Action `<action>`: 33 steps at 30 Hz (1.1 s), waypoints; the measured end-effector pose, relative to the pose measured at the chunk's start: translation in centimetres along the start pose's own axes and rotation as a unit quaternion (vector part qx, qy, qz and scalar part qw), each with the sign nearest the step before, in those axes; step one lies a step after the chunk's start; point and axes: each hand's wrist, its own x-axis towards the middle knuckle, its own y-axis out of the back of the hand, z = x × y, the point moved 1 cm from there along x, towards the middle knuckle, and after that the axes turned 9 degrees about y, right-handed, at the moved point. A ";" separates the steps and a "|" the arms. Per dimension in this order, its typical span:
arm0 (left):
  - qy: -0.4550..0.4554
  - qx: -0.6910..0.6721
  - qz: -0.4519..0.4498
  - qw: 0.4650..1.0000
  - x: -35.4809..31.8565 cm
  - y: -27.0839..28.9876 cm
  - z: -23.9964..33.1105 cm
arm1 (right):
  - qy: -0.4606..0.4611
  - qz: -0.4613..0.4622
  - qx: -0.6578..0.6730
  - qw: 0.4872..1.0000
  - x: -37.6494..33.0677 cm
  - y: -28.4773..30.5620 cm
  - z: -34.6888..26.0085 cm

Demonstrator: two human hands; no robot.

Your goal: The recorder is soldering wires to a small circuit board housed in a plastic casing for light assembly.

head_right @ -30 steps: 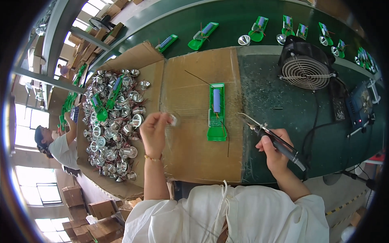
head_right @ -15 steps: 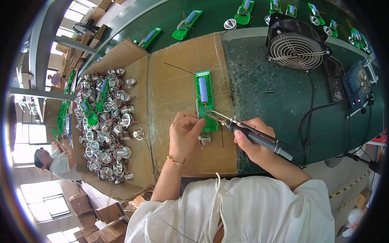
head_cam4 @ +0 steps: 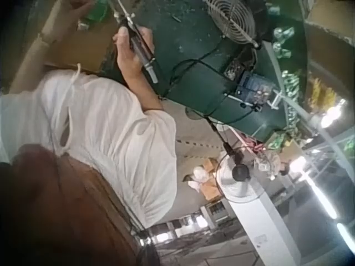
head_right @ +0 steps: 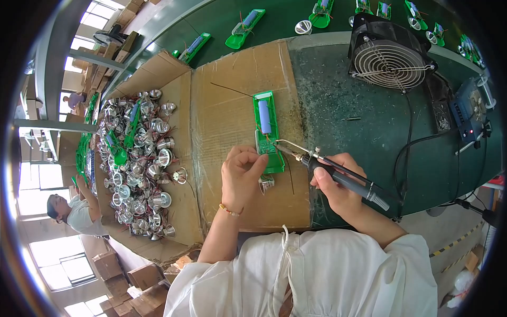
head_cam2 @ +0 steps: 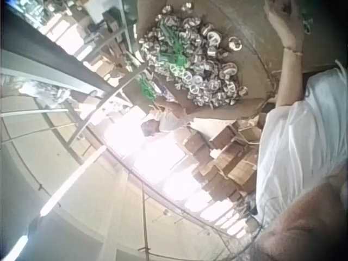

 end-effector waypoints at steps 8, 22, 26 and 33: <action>0.010 -0.008 -0.001 1.000 0.1 -0.1 -0.2 | -0.004 -0.019 -0.011 1.000 0.2 0.0 0.1; 0.010 -0.005 0.025 1.000 -0.2 -0.3 0.2 | -0.020 -0.019 -0.028 0.999 0.9 -0.7 -0.6; 0.015 0.007 0.017 1.000 0.1 -0.4 0.3 | -0.023 -0.012 -0.019 0.999 1.3 -1.1 -0.5; 0.025 -0.011 0.008 1.000 0.2 -0.3 0.4 | -0.043 -0.028 0.004 0.999 1.5 -1.0 0.3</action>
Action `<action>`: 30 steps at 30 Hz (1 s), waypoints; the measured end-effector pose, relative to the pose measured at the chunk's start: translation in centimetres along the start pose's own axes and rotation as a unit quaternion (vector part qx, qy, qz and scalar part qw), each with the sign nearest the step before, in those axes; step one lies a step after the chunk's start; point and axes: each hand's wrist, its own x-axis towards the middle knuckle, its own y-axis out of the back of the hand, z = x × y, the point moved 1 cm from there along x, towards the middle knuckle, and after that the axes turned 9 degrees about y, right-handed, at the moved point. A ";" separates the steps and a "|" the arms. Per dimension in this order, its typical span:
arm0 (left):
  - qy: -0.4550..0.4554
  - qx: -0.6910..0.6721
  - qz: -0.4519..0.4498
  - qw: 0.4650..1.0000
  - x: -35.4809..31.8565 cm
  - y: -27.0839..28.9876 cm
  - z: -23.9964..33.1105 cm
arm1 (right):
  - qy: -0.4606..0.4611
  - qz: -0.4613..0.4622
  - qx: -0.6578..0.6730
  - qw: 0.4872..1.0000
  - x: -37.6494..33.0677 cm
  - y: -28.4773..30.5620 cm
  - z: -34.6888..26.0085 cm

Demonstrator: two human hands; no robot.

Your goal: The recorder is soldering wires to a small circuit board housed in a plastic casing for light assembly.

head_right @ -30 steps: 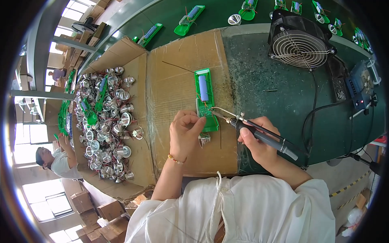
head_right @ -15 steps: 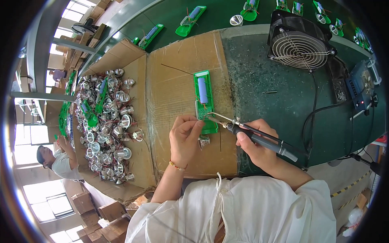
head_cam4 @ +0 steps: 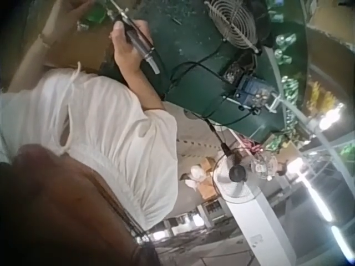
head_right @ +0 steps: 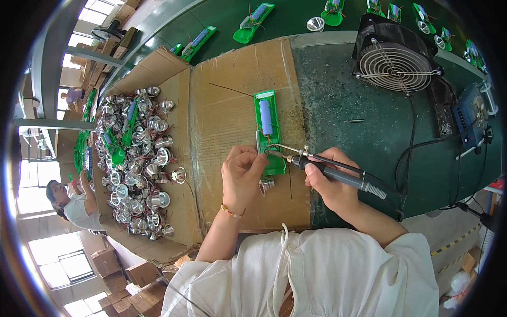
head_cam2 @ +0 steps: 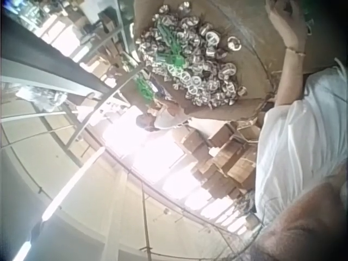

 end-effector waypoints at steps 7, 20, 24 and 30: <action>-0.027 0.000 0.031 0.999 0.0 -0.4 -0.4 | -0.066 0.043 0.050 0.996 0.0 -0.1 0.3; -0.013 0.000 0.019 1.000 -0.1 -0.3 -0.1 | 0.021 0.040 0.011 0.999 -0.7 0.7 -0.3; -0.005 -0.002 0.018 1.000 -0.2 -0.3 -0.1 | 0.021 0.025 -0.001 0.999 -0.9 0.9 -0.3; 0.000 -0.004 0.019 1.000 -0.2 -0.5 0.0 | 0.027 0.002 -0.045 0.999 -0.9 1.0 -0.2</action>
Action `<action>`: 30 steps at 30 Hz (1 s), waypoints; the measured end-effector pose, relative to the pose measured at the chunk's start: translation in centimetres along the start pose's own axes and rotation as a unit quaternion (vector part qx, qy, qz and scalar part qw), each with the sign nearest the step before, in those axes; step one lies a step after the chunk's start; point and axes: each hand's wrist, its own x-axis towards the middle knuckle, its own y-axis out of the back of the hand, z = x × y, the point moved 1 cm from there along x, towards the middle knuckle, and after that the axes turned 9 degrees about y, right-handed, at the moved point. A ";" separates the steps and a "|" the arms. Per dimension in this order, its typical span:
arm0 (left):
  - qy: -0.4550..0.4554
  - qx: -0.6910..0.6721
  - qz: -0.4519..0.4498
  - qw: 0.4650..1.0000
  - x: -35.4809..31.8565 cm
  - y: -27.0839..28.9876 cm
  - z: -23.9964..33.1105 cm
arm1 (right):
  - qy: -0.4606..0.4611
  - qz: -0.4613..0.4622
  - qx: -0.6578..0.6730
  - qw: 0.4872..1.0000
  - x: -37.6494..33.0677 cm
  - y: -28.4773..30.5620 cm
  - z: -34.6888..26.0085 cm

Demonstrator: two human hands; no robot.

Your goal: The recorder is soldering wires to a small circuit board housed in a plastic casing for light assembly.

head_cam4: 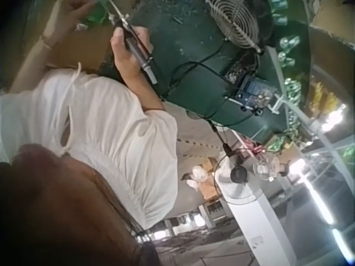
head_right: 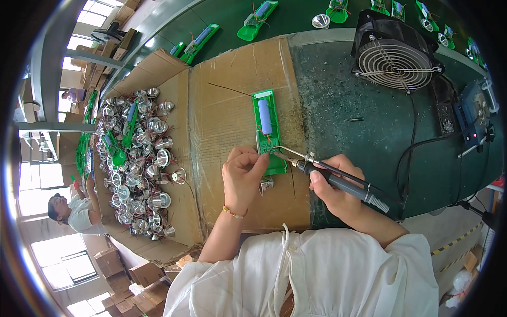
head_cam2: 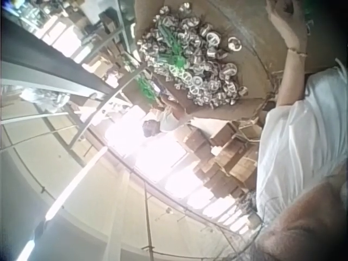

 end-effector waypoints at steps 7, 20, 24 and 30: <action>0.011 -0.002 -0.004 1.000 0.0 -0.1 0.2 | 0.016 0.015 0.004 1.000 -0.1 0.2 -0.5; -0.008 0.002 -0.001 1.000 0.1 0.5 0.3 | 0.016 0.069 0.032 0.997 -0.3 1.7 0.4; 0.066 -0.090 0.002 0.994 0.7 2.9 0.1 | 0.017 0.095 0.030 0.995 0.2 2.5 0.3; -0.040 0.189 -0.107 0.975 7.0 -0.2 3.7 | -0.052 0.130 0.037 0.989 1.3 3.0 0.7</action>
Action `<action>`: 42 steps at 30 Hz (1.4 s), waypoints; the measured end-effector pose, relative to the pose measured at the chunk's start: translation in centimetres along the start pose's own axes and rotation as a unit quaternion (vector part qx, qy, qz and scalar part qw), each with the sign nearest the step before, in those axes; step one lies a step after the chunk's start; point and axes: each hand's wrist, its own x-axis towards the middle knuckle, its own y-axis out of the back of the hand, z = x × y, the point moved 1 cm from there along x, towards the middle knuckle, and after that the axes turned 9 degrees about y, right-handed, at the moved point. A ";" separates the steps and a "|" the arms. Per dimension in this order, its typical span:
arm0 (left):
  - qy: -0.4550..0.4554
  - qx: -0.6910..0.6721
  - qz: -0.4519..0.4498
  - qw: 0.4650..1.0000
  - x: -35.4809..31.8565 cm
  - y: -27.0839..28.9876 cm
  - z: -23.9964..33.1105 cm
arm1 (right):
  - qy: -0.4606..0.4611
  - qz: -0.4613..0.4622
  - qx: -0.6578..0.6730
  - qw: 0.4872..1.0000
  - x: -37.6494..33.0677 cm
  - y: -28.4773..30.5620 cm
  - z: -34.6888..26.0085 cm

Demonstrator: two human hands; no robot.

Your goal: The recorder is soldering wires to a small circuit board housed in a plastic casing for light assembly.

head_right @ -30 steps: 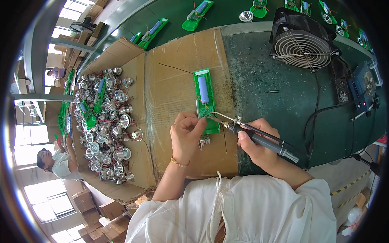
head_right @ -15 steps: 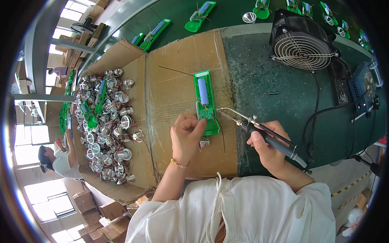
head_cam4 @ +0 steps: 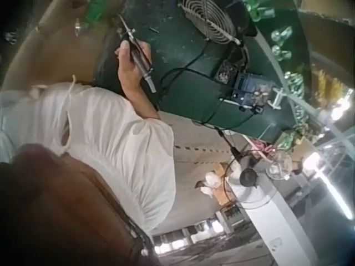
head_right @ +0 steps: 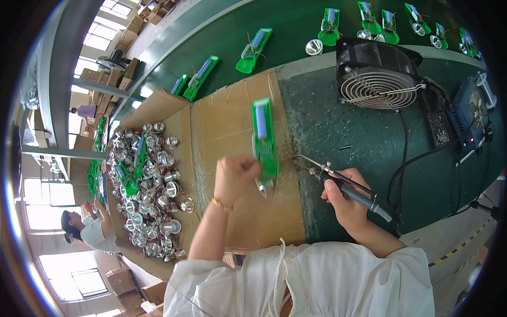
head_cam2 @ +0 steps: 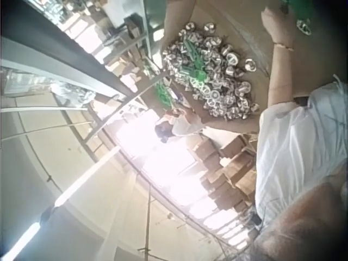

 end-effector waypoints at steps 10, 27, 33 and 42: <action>-0.041 0.059 0.313 0.947 23.4 2.7 5.2 | -0.064 -0.004 0.005 0.998 0.0 -0.5 0.4; 0.017 0.058 0.196 0.979 22.3 0.2 3.3 | -0.005 0.023 -0.036 0.999 0.3 -0.8 1.9; -0.119 -0.016 0.271 0.955 4.6 0.9 -1.9 | 0.006 0.023 -0.031 0.999 0.3 -0.6 1.4; 0.047 0.079 0.468 0.879 -1.7 10.9 -10.6 | 0.020 0.037 -0.039 0.998 0.6 -0.3 1.7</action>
